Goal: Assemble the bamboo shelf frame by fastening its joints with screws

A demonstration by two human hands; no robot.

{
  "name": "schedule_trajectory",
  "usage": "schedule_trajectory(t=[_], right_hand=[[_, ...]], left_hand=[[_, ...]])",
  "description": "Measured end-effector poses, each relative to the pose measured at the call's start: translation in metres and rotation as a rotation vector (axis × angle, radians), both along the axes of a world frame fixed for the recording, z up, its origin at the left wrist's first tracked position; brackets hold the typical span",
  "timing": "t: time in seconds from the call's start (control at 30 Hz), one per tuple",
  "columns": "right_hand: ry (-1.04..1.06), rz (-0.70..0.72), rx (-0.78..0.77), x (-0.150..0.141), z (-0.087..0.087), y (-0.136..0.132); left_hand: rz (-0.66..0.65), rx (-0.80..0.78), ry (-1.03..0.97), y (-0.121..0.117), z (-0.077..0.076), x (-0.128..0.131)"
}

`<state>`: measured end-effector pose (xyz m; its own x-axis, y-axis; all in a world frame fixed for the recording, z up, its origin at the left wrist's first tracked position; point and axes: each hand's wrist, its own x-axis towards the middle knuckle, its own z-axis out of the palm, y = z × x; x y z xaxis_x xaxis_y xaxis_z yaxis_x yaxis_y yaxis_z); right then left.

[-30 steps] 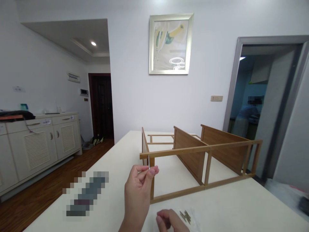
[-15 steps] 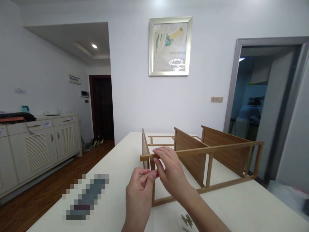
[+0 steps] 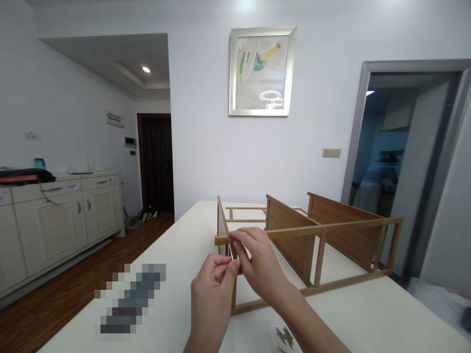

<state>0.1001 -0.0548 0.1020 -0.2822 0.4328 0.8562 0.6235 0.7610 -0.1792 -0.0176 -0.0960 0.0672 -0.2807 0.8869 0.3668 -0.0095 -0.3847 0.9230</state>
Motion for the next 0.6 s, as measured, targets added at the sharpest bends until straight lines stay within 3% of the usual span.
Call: schedule_trajectory(t=[0.27,0.6], right_hand=[[-0.019,-0.026,0.009,-0.001,-0.003,0.002],[-0.012,-0.009,-0.038,0.0,0.006,-0.003]], left_hand=[[-0.073,-0.017,-0.041,0.001,-0.001,0.003],[-0.164,-0.023,-0.293,0.002,-0.002,0.012]])
